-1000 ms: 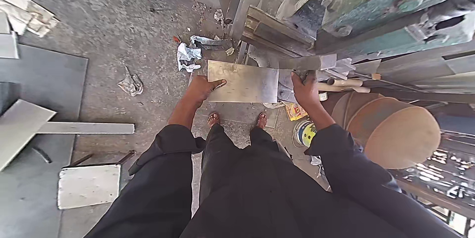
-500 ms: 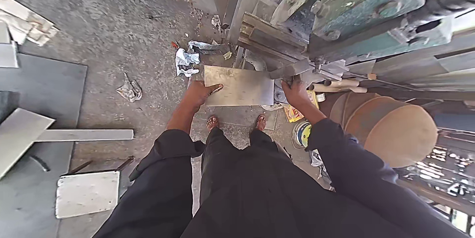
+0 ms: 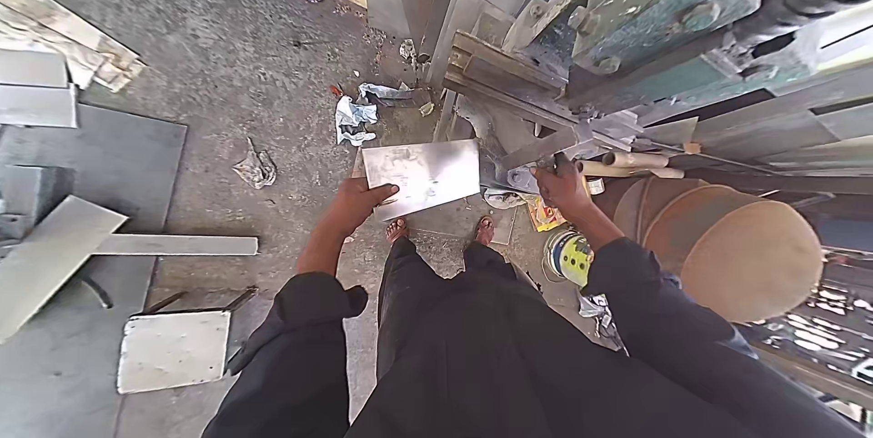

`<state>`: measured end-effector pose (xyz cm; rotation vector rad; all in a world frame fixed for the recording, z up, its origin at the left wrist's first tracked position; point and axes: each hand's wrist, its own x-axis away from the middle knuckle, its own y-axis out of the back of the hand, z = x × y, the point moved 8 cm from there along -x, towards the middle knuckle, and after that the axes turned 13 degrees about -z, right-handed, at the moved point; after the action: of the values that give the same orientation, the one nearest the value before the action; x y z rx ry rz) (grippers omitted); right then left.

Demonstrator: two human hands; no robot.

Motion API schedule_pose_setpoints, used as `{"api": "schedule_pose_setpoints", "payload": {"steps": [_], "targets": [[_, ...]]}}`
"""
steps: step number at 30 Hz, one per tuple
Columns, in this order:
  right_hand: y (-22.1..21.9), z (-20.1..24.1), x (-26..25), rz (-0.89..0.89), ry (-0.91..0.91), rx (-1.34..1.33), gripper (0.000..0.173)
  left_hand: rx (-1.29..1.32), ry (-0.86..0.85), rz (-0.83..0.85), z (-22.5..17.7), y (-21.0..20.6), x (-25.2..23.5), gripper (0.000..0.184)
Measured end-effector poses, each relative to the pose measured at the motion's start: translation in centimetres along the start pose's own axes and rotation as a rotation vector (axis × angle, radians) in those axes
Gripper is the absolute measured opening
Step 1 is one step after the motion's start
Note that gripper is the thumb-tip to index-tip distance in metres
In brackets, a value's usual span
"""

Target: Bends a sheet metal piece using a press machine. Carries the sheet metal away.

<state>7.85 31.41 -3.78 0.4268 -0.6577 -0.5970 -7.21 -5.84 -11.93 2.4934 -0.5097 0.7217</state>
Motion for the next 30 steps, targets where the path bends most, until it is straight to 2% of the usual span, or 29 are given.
{"api": "schedule_pose_setpoints", "payload": {"steps": [3,6,9,13,16,22,24,26,30], "targets": [[-2.1,-0.1,5.5,0.174,-0.102,-0.437,0.014,-0.060,0.002,-0.086,1.7,2.1,3.9,0.022],[-4.0,0.1,9.7,0.366,-0.134,-0.713,0.020,0.039,0.059,-0.194,5.3,4.5,7.4,0.021],[-4.2,0.4,11.5,0.527,-0.100,-0.743,0.021,0.251,0.072,-0.271,7.0,5.5,10.5,0.011],[-4.0,0.5,12.1,0.577,-0.062,-0.654,0.019,0.466,0.013,-0.340,8.3,7.1,12.9,0.010],[-3.8,0.4,12.6,0.585,-0.061,-0.590,0.020,0.608,-0.022,-0.346,7.8,7.5,14.1,0.012],[-3.6,-2.4,13.2,0.476,-0.140,-0.458,0.021,0.784,-0.072,-0.310,6.7,7.8,15.3,0.010],[-3.4,-4.0,13.0,0.400,-0.148,-0.331,0.030,0.800,-0.071,-0.304,6.6,7.7,15.3,0.012],[-3.2,-5.6,12.8,0.355,-0.105,-0.126,0.048,0.828,-0.076,-0.287,6.7,7.6,15.1,0.016],[-4.2,-8.9,12.1,0.365,-0.087,0.329,0.066,0.834,-0.052,-0.287,7.1,7.3,14.9,0.014]]}}
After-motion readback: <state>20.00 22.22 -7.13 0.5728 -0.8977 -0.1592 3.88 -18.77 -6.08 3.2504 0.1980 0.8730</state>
